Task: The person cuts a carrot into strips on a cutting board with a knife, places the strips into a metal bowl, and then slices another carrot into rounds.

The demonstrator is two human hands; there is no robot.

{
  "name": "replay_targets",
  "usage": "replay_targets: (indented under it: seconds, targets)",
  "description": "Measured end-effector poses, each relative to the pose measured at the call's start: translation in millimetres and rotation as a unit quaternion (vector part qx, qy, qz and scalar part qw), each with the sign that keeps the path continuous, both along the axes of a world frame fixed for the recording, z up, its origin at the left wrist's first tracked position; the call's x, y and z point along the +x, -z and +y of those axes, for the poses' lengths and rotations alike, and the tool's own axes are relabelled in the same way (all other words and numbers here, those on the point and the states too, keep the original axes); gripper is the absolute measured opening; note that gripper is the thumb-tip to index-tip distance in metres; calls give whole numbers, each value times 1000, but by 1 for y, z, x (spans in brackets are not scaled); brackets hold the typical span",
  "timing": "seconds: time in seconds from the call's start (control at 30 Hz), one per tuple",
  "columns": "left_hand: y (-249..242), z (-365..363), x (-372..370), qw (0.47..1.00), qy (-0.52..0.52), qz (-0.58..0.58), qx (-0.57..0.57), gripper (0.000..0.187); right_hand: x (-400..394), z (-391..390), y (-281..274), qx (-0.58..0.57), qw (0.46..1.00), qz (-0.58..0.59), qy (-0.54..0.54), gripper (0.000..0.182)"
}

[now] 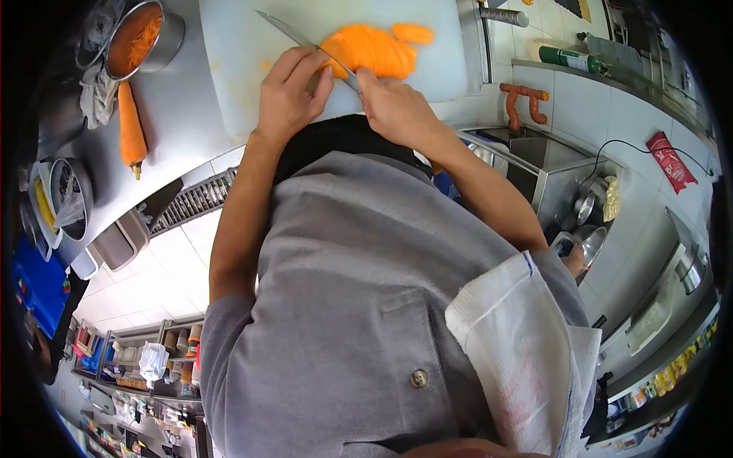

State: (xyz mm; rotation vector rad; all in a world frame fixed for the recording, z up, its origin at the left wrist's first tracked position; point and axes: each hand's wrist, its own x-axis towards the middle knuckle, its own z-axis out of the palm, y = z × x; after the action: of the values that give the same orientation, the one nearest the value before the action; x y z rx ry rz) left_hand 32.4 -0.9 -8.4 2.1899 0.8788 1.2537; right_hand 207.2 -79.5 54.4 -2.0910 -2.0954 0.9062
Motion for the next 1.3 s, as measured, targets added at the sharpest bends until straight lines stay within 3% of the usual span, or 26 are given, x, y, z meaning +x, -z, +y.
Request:
replay_targets:
  seconds: [0.17,0.3,0.43,0.53,0.6,0.7,0.8,0.97,1.03,1.07,1.17,1.23,1.3]
  targets:
    - [-2,2,1,999,11,2,-34,22,3,3,0,-39,999,25,3,26]
    - [-3,-5,-2,999,-1,5,-42,25,-2,-6,-7,16,999,34,14,19]
    - [-9,-9,-7,999,2,28,-38,28,-9,-9,-5,-39,992,118,29,20]
    - [-9,-7,-15,997,-37,59,-11,30,-7,-1,6,-48,985,162,32,20]
    - [-11,-3,-20,986,-50,160,-14,31,-7,0,11,-51,985,162,35,21]
    - [-5,6,-33,982,-68,176,-15,31,8,-11,20,48,980,177,72,22]
    - [0,36,-55,972,-110,201,44,31,23,-22,-5,3,967,217,134,24]
    - [-11,86,-77,956,-186,217,60,29,52,-44,-11,63,943,232,229,17]
    - [-34,90,-65,970,-205,92,-98,28,65,-50,-19,47,931,236,273,17]
    - [-42,92,-53,972,-197,90,-96,28,71,-54,-23,26,920,236,312,17]
    - [-66,88,1,981,47,157,-105,31,89,-64,-21,32,909,227,347,18]
    - [-63,88,40,956,193,218,20,37,98,-69,-12,26,904,218,368,18]
    - [-66,75,73,935,238,265,-13,37,110,-73,4,128,957,18,261,20]
